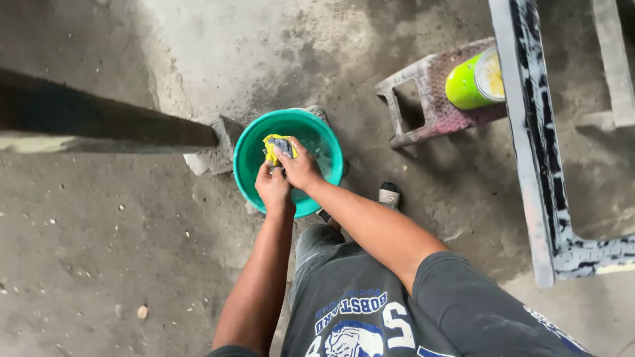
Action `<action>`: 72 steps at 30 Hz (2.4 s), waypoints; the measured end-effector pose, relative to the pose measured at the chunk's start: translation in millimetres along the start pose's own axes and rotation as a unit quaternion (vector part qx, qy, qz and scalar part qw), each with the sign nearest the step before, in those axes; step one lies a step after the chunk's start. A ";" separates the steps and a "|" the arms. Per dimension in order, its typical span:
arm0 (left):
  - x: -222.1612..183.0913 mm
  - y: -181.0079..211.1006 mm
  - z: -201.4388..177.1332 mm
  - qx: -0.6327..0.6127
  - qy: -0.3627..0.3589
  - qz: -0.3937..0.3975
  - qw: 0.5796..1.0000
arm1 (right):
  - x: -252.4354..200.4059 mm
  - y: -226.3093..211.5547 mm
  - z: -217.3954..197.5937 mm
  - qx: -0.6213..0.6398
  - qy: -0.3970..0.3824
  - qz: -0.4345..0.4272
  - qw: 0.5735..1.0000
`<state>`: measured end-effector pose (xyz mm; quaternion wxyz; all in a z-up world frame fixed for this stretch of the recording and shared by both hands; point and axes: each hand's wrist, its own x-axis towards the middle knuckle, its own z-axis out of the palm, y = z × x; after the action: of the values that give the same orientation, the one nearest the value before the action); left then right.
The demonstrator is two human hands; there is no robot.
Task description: The person wipes the black rubber weather stripping along the edge of a white car door using a yellow cloth. They repeatedly dip the cloth into a green bucket of water and continue wiping the same strip along the door frame.
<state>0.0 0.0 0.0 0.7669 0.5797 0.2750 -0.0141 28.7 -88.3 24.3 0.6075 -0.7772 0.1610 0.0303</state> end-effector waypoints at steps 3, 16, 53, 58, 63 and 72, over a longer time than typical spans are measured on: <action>0.6 7.3 27.6 0.031 -0.021 -0.014 0.999 | 14.6 10.7 -22.0 0.126 0.015 0.028 0.992; -69.3 -7.1 280.2 0.007 -0.292 -0.038 0.956 | 99.5 28.9 -392.8 0.336 0.302 -0.058 0.890; 97.4 -156.7 540.3 0.306 -0.446 -0.057 0.839 | 198.0 153.3 -494.1 -0.397 0.227 0.184 0.870; 205.4 -124.1 562.9 0.345 -0.449 -0.001 0.824 | 316.1 119.4 -484.5 -0.377 0.211 0.209 0.877; 237.8 -40.0 634.5 0.325 -0.439 -0.032 0.837 | 412.8 86.3 -482.5 -0.369 0.204 0.189 0.887; 269.2 -39.2 638.4 0.306 -0.415 -0.061 0.855 | 466.2 54.4 -497.1 -0.353 0.163 0.156 0.908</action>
<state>473.8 -505.4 -39.7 0.5911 0.7078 -0.0522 -0.3832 380.4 -673.5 -10.5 0.2469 -0.8998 0.3557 0.0528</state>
